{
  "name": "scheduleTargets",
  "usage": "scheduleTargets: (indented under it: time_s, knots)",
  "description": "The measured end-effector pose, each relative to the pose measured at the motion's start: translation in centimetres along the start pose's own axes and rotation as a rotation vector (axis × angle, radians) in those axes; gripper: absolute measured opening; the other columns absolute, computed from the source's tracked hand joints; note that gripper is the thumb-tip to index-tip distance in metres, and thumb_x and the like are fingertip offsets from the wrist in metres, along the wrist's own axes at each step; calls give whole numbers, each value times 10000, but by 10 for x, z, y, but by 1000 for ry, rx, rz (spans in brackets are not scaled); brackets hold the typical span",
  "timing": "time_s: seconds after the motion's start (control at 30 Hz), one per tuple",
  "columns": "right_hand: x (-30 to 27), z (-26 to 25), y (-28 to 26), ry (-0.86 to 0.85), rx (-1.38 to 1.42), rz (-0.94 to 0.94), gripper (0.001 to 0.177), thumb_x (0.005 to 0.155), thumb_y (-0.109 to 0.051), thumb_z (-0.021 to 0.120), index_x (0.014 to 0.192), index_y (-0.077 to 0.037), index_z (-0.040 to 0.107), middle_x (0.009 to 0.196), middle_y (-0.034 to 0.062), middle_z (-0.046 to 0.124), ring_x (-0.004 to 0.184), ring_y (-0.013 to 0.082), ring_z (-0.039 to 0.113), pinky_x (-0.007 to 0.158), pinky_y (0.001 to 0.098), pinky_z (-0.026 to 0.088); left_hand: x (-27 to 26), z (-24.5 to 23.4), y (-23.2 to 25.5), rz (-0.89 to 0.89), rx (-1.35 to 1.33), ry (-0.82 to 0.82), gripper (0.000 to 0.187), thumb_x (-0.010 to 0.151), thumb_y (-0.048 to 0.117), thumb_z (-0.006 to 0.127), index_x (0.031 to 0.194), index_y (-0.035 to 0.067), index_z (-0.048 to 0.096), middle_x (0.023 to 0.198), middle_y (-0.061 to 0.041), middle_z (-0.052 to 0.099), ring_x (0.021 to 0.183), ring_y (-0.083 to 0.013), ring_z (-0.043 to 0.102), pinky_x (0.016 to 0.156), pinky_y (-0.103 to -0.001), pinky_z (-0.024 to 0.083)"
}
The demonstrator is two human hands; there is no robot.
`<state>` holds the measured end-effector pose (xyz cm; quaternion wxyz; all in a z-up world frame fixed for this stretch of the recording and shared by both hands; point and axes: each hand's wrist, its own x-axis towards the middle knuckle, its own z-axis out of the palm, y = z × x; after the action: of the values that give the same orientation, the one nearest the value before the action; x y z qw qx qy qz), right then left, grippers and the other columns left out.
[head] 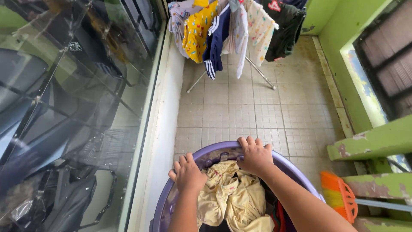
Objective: The person hangs wet clothes on a drying rack. They use clothespins to secure socks and a small towel, then use a hanger and a long pole to hang a yellow shirt and matching shorts on the upper part of the rack.
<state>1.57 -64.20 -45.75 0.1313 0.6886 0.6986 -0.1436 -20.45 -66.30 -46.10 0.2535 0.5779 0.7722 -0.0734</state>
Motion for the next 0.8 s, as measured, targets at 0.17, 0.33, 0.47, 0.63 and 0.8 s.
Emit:
scheduleTargets:
  time_s: [0.17, 0.33, 0.47, 0.63, 0.8]
  knots:
    - [-67, 15, 0, -56, -19, 27, 703, 860, -554, 625, 1437, -284, 325, 1275, 4, 499, 1160, 245, 509, 952, 480, 457, -49, 25, -21, 47, 21, 7, 621, 780, 122, 635, 1320, 280, 371, 1332, 11, 461, 1249, -227, 396, 1001, -410, 297]
    - [-110, 34, -15, -69, -2, -18, 756, 894, -518, 591, 1535, -282, 265, 1337, -14, 513, 1216, 215, 515, 1057, 504, 480, -85, 45, -58, 55, -67, 49, 410, 927, 130, 564, 1287, 280, 437, 1333, 27, 562, 1257, -215, 460, 1023, -400, 327]
    - [-140, 39, -53, -15, 188, -244, 851, 867, -465, 657, 1594, -333, 237, 1537, -27, 413, 1405, 249, 369, 1173, 589, 263, -109, 78, -121, -100, -81, 185, 272, 1025, 341, 511, 1281, 249, 500, 1322, 4, 604, 1236, -246, 509, 1005, -437, 359]
    - [-153, 43, -121, 40, 83, -463, 988, 872, -523, 692, 1636, -281, 114, 1679, 38, 191, 1535, 336, 142, 1202, 635, 88, -116, 99, -205, -300, -115, 269, 295, 1055, 339, 476, 1346, 295, 466, 1293, -14, 558, 1262, -265, 469, 1007, -497, 326]
    - [-165, 28, -185, -84, -31, -644, 936, 923, -462, 614, 1642, -308, 36, 1727, 27, -8, 1576, 334, -78, 1227, 613, -60, -132, 107, -273, -500, -208, 324, 373, 1028, 271, 473, 1397, 307, 444, 1462, -42, 516, 1391, -271, 427, 1075, -545, 329]
